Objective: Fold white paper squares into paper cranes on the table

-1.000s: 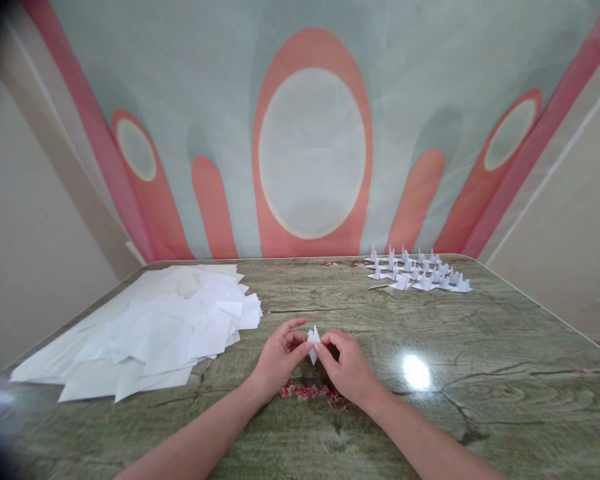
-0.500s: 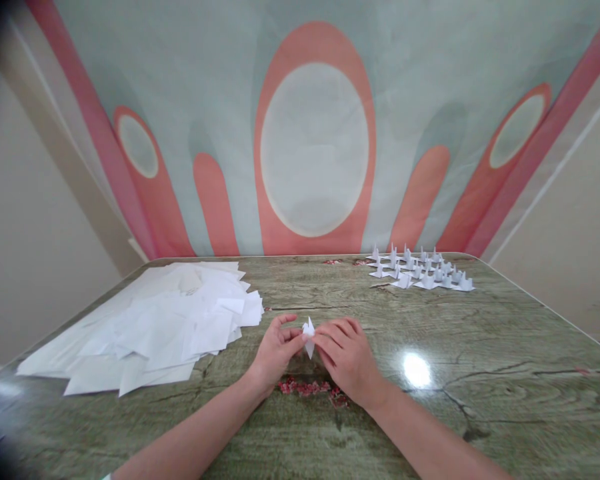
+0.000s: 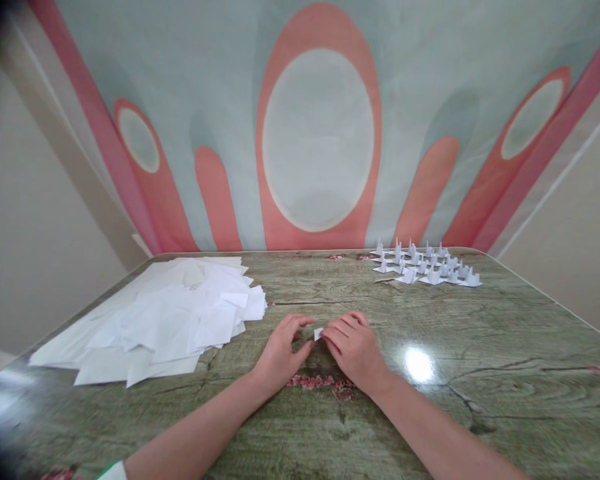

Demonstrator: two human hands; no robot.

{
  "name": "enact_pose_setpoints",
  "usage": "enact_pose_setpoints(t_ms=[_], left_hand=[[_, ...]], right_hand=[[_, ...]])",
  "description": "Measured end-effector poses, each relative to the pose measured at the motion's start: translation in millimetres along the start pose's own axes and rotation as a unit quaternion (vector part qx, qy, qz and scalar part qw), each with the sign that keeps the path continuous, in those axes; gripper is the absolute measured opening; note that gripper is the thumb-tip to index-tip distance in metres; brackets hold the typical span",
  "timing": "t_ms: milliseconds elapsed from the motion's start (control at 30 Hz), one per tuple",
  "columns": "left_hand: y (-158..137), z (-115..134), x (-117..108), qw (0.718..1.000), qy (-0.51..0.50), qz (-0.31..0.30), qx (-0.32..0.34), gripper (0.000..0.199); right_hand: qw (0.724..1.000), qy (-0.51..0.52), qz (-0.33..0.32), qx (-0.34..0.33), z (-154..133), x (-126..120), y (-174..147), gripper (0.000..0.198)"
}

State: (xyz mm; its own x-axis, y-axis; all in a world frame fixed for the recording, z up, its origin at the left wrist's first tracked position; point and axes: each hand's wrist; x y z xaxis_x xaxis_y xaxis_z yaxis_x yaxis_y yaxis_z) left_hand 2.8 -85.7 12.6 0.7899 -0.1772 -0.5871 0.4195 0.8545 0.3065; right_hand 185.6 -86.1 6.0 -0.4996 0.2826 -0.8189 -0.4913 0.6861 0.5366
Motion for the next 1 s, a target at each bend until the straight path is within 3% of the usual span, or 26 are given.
enact_pose_setpoints(t_ms=[367,733,1000], left_hand=[[2,-1,-1,0.976,0.190,-0.083,0.068,0.014],[7,-4,-4,0.970,0.199,-0.111,0.086,0.012],[12,-8,-4,0.973,0.196,-0.101,0.072,0.014]], right_hand=[[0.997,-0.015,-0.055,-0.045,-5,4,-2,0.021],[0.996,-0.032,-0.083,-0.011,-3,2,-5,0.015],[0.995,0.045,-0.088,0.022,-1,-7,-2,0.010]])
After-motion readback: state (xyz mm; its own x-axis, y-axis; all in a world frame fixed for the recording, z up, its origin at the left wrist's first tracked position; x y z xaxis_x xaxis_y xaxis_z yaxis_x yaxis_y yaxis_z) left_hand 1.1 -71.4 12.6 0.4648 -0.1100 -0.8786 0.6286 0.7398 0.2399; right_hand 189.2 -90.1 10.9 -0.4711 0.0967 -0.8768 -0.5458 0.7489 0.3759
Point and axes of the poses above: each hand's wrist, its own y-axis towards the middle knuckle, its own x-axis out of the palm, z = x × y, and after that the axes turned 5 degrees about -z, right-handed
